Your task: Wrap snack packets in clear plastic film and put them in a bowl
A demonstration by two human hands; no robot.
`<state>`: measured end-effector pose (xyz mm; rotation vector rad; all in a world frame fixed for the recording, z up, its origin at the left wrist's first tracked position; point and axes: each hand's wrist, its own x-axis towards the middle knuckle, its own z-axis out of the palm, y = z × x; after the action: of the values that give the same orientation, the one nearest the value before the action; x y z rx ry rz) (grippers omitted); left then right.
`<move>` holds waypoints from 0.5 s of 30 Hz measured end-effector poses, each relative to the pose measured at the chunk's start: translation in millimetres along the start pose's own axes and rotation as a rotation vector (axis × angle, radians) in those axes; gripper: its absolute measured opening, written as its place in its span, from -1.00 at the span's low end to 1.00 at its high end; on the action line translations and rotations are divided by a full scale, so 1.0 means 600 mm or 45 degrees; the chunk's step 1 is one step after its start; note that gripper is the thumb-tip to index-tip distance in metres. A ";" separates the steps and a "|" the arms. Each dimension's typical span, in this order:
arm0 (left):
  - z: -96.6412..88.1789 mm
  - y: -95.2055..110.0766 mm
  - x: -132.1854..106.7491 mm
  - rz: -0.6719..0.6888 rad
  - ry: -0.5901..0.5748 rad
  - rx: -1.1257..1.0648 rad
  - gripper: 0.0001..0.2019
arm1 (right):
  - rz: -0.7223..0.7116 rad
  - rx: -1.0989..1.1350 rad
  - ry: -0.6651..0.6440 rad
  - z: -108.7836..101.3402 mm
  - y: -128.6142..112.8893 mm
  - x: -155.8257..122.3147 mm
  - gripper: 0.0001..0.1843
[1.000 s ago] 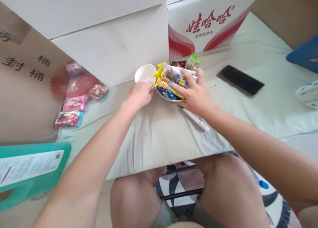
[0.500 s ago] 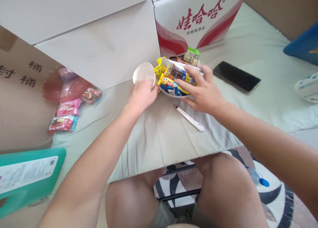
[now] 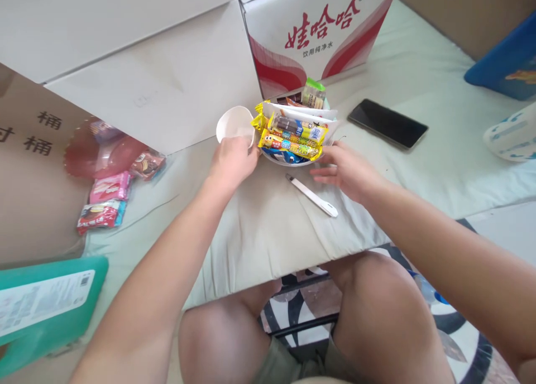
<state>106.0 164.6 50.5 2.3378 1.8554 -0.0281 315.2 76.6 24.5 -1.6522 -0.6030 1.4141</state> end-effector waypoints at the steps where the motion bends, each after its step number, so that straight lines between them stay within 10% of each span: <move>1: 0.000 0.001 0.000 -0.003 -0.003 -0.005 -0.58 | 0.038 -0.017 -0.001 0.006 -0.008 0.004 -0.72; 15: -0.008 0.002 0.013 0.130 0.123 0.014 -0.66 | -0.021 0.078 0.030 -0.011 -0.044 0.030 -0.74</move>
<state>108.4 172.3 54.3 2.4791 1.7791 0.0889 330.0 103.0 36.9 -1.6101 -0.5532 1.3861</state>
